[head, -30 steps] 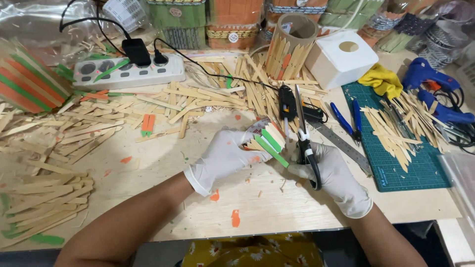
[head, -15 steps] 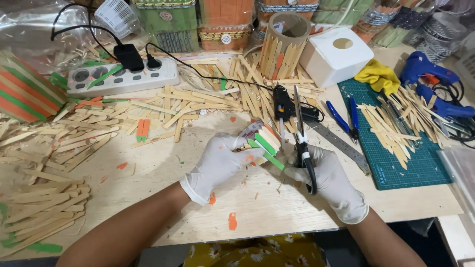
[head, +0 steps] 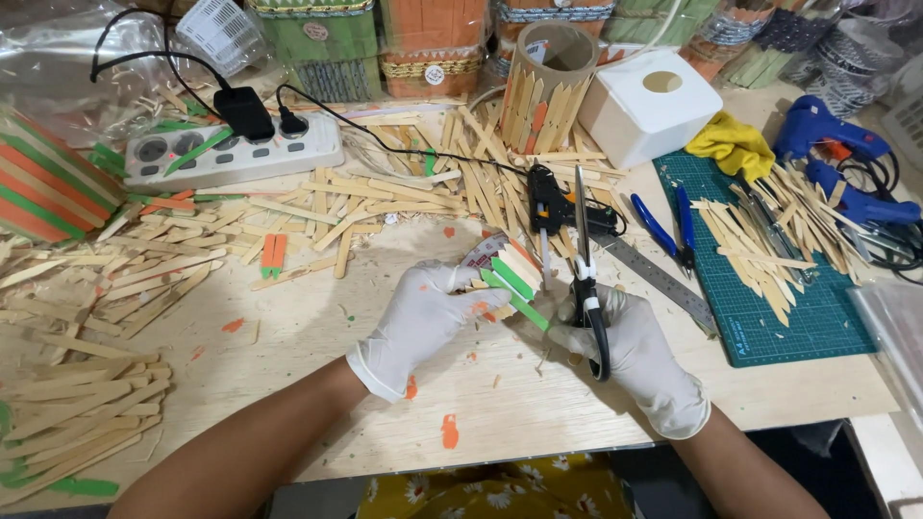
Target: Cutting popsicle sticks to size and gluing them together to build a small structure.
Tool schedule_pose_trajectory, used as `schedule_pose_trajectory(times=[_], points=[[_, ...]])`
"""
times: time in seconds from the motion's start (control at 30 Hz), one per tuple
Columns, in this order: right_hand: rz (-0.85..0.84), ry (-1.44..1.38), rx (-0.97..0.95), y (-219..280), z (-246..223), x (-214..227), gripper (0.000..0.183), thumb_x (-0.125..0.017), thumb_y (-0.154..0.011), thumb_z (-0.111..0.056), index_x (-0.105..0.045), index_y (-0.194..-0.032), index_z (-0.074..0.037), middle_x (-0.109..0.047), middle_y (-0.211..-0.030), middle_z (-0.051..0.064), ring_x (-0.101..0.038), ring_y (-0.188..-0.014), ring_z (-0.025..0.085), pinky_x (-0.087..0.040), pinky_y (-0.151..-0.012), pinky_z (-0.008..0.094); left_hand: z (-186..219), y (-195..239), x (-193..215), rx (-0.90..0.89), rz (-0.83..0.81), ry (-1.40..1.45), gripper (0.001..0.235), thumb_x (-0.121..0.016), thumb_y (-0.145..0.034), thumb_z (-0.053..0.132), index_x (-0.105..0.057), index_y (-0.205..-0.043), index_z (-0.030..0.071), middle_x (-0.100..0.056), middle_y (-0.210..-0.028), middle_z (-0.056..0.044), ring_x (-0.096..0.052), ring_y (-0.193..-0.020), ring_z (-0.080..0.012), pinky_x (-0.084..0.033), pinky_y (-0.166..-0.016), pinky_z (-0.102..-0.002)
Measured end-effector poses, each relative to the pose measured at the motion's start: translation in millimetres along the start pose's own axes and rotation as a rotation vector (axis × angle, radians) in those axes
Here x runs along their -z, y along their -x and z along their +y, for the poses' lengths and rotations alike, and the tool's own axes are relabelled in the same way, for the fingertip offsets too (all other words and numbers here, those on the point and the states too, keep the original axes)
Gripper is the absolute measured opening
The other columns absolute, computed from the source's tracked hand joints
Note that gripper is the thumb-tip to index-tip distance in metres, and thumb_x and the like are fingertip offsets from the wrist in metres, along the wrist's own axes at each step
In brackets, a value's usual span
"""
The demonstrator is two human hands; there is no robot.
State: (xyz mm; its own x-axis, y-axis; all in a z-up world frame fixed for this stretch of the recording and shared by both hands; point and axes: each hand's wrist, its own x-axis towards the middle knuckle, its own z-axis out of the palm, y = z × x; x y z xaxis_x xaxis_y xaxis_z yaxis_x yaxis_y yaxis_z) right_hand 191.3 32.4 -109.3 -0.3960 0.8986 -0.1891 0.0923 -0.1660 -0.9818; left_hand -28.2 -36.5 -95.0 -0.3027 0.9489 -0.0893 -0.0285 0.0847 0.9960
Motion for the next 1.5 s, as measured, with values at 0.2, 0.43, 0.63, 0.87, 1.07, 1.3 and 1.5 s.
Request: schedule_pose_trajectory(times=[0.2, 0.43, 0.63, 0.87, 1.07, 1.3, 1.5], points=[[-0.013, 0.024, 0.014, -9, 10, 5, 0.032, -0.094, -0.062, 0.002, -0.071, -0.083, 0.008, -0.07, -0.067, 0.019, -0.068, -0.05, 0.024, -0.06, -0.047, 0.033, 3, 2, -3, -0.012, 0.013, -0.013, 0.033, -0.097, -0.063, 0.016, -0.084, -0.092, 0.008, -0.079, -0.084, -0.011, -0.065, -0.084, -0.0114, -0.055, -0.089, -0.032], [-0.011, 0.007, -0.003, -3, 7, 1, 0.029, -0.092, -0.063, 0.002, -0.071, -0.082, 0.007, -0.069, -0.07, 0.018, -0.067, -0.05, 0.023, -0.059, -0.046, 0.032, -11, -2, -1, -0.004, 0.021, -0.029, 0.029, -0.096, -0.065, 0.016, -0.084, -0.091, 0.01, -0.081, -0.086, -0.011, -0.066, -0.085, -0.0107, -0.055, -0.088, -0.031], [-0.019, -0.003, 0.0, -9, 6, 4, 0.03, -0.091, -0.063, 0.005, -0.07, -0.084, 0.007, -0.068, -0.072, 0.017, -0.068, -0.054, 0.023, -0.06, -0.047, 0.033, -4, 0, -3, -0.017, 0.041, -0.043, 0.03, -0.095, -0.063, 0.017, -0.084, -0.089, 0.009, -0.079, -0.082, -0.012, -0.066, -0.083, -0.0138, -0.054, -0.088, -0.031], [-0.004, 0.02, 0.001, -6, 5, 1, 0.029, -0.091, -0.062, 0.004, -0.07, -0.082, 0.005, -0.068, -0.068, 0.016, -0.067, -0.048, 0.022, -0.057, -0.045, 0.031, -8, -2, 0, -0.042, 0.038, -0.092, 0.029, -0.096, -0.061, 0.017, -0.085, -0.088, 0.013, -0.077, -0.081, -0.01, -0.065, -0.083, -0.0119, -0.055, -0.085, -0.029], [-0.003, 0.029, -0.004, -6, 10, 6, 0.029, -0.091, -0.061, 0.005, -0.07, -0.082, 0.007, -0.066, -0.067, 0.016, -0.068, -0.049, 0.023, -0.058, -0.046, 0.031, -31, -10, 11, -0.088, 0.018, -0.156, 0.019, -0.087, -0.077, 0.022, -0.082, -0.089, 0.007, -0.071, -0.078, -0.013, -0.066, -0.08, -0.0184, -0.055, -0.083, -0.034], [-0.04, 0.052, -0.011, 10, -42, -23, 0.025, -0.088, -0.065, 0.006, -0.07, -0.082, 0.005, -0.067, -0.068, 0.012, -0.067, -0.057, 0.018, -0.056, -0.051, 0.026, -55, -20, 16, -0.124, -0.048, -0.193, 0.013, -0.079, -0.088, 0.027, -0.081, -0.082, 0.016, -0.072, -0.074, -0.005, -0.065, -0.076, -0.0158, -0.056, -0.079, -0.031], [-0.036, 0.088, 0.0, 10, -42, -25, 0.027, -0.091, -0.065, 0.003, -0.071, -0.083, 0.005, -0.069, -0.07, 0.014, -0.067, -0.06, 0.018, -0.058, -0.049, 0.028, -43, -18, 14, -0.048, -0.045, -0.205, 0.017, -0.08, -0.086, 0.026, -0.081, -0.095, 0.011, -0.075, -0.089, -0.01, -0.067, -0.088, -0.0165, -0.056, -0.086, -0.035]])
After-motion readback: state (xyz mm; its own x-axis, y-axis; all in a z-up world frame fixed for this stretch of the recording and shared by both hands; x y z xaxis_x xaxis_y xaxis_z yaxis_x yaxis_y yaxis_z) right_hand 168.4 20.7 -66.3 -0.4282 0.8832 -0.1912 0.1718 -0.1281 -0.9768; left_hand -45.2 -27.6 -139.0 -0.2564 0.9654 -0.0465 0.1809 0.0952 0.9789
